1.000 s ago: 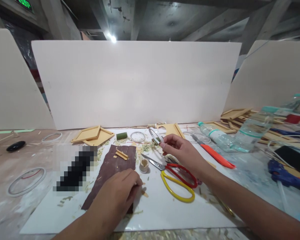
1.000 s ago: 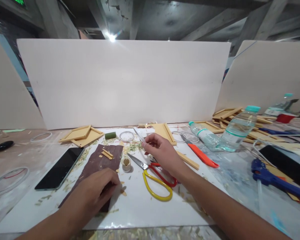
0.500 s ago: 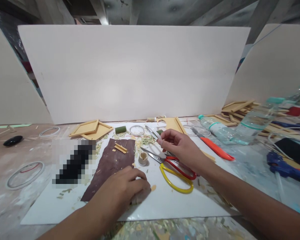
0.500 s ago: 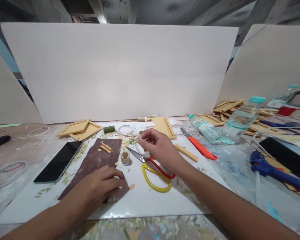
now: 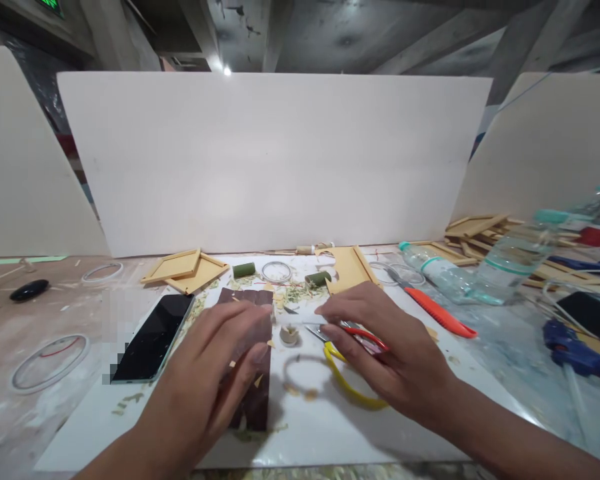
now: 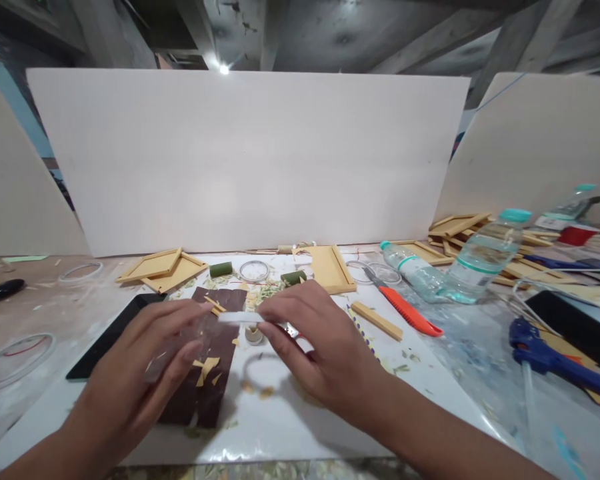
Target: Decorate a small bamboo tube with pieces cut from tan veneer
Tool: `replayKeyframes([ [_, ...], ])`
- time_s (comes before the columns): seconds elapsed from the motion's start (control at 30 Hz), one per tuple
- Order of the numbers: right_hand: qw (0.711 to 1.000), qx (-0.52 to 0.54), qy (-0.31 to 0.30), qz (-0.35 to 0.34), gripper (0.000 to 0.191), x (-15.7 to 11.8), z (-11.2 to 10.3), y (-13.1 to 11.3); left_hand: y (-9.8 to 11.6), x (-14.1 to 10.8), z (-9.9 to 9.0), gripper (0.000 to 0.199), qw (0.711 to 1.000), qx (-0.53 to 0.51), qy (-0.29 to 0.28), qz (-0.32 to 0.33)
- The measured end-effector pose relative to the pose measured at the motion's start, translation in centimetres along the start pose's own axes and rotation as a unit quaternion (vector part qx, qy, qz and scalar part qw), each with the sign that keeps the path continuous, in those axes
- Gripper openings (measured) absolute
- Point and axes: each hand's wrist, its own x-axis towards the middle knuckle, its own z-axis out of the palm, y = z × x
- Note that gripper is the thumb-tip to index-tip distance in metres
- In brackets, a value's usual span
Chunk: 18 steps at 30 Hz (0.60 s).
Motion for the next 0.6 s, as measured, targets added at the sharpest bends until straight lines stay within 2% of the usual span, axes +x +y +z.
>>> replayKeyframes([
  [0.1, 0.996, 0.046, -0.058, 0.045, 0.017, 0.2, -0.2, -0.7, 0.2, -0.4, 0.2, 0.034, 0.999, -0.048, -0.023, 0.009],
  [0.2, 0.975, 0.106, -0.140, 0.133, 0.016, 0.2, 0.1, -1.2, 0.2, -0.7, 0.6, 0.029, 0.995, -0.088, -0.048, 0.018],
  [0.27, 0.962, 0.133, -0.176, 0.164, 0.018, 0.1, 0.4, -1.3, 0.2, -0.8, 0.7, 0.026, 0.993, -0.098, -0.059, 0.024],
  [0.37, 0.953, 0.151, -0.194, 0.177, 0.019, 0.0, 0.8, -1.4, 0.2, -0.8, 0.8, 0.023, 0.992, -0.100, -0.066, 0.030],
  [0.6, 0.951, 0.157, -0.187, 0.190, 0.019, 0.0, 0.9, -1.3, 0.3, -0.6, 0.5, 0.027, 0.991, -0.113, -0.068, 0.001],
])
